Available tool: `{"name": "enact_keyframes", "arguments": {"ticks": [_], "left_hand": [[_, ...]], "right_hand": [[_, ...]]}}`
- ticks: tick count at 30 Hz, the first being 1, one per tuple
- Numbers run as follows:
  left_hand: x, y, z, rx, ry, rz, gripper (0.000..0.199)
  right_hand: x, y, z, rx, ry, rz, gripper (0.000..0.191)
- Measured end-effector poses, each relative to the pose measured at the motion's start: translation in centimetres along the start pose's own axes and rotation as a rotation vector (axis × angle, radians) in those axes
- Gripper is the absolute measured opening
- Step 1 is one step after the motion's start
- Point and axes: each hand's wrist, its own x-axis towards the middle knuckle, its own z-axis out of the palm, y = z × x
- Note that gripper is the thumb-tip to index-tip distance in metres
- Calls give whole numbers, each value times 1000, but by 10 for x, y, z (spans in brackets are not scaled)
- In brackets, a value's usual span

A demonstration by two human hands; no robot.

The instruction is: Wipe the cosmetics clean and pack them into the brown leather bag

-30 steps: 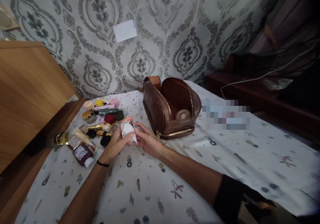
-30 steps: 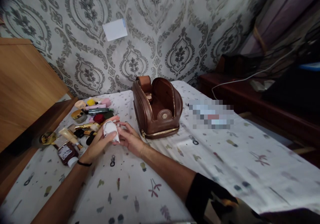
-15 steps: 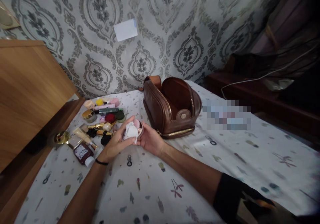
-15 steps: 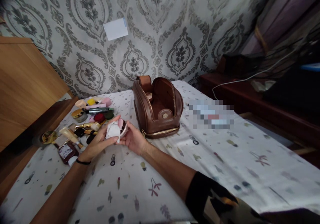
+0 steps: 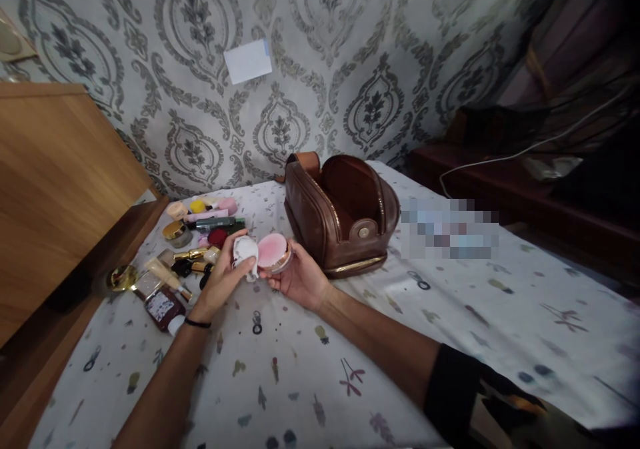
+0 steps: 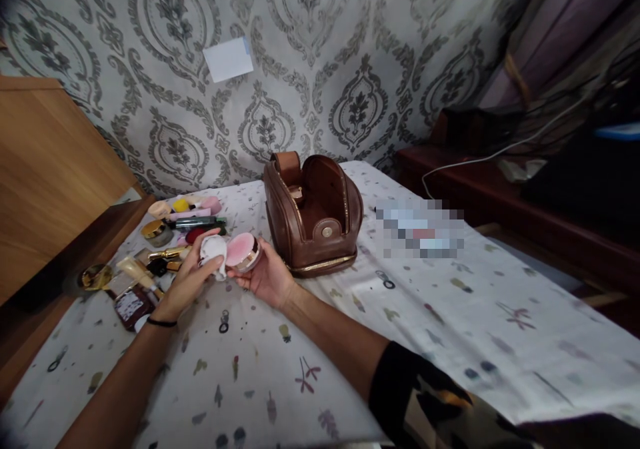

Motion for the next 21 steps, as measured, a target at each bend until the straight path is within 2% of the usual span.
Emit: {"name": "enact_keyframes", "arguments": {"ticks": [5,13,17,21], "left_hand": [[0,-9,3,-121,70,-53,38],[8,-3,1,-192,167,-41,12],[11,-4,-5,-238,260,-59,12],[9,-2,-5,-304,157,-157,22]], "right_hand": [[0,2,2,-30,-13,-15,48],[0,3,3,-40,18,-25,43],[0,3,2,-34,13,-40,38],[1,4,0,-42,12,-28,39]]}}
